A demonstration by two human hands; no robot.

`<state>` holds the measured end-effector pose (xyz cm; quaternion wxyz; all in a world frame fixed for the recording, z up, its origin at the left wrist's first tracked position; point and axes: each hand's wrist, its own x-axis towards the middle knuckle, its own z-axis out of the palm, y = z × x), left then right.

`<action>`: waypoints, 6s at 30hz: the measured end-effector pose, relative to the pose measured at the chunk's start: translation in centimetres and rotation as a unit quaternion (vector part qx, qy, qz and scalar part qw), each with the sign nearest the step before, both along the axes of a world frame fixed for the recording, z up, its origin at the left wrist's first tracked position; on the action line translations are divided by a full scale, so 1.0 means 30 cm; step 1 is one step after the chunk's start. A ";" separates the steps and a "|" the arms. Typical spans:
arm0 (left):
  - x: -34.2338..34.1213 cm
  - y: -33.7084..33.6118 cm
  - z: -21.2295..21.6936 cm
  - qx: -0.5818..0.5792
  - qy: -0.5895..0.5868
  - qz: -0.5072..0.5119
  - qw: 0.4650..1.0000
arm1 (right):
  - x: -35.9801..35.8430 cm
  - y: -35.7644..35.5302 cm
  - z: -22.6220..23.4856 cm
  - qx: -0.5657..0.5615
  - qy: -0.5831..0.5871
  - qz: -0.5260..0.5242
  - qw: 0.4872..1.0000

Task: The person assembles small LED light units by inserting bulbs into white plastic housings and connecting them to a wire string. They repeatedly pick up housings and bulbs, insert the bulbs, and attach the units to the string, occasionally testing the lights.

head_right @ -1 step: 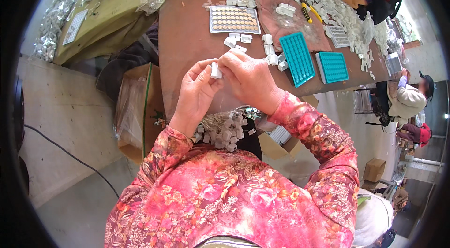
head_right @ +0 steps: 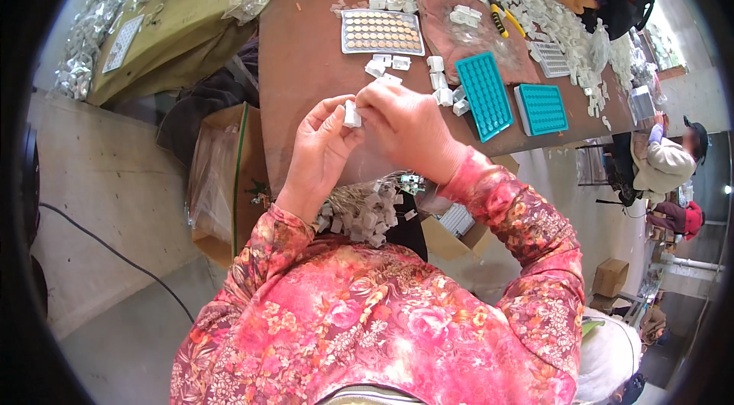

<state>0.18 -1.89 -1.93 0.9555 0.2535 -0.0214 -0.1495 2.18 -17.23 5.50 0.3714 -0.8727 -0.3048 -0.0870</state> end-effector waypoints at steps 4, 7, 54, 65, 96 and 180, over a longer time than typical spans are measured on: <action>-0.002 -0.003 -0.006 -0.016 -0.006 0.037 0.999 | 0.101 -0.071 0.008 -0.050 -0.020 -0.076 0.996; -0.004 0.003 -0.007 -0.002 -0.023 0.038 0.999 | 0.186 -0.086 -0.066 -0.248 -0.130 -0.084 0.956; -0.226 0.145 0.081 0.084 -0.017 -0.011 0.996 | -0.445 -0.110 -0.435 0.098 0.182 -0.271 0.940; -0.205 0.135 0.068 0.106 -0.007 -0.011 0.994 | -0.490 -0.140 -0.365 0.038 0.227 -0.306 0.924; -0.143 0.108 0.052 0.149 -0.030 0.076 0.985 | -0.222 0.033 -0.123 0.385 0.169 -0.141 0.896; 0.026 0.024 0.167 0.667 -0.190 -0.192 0.694 | -0.388 -0.121 -0.312 0.432 0.076 -0.046 0.898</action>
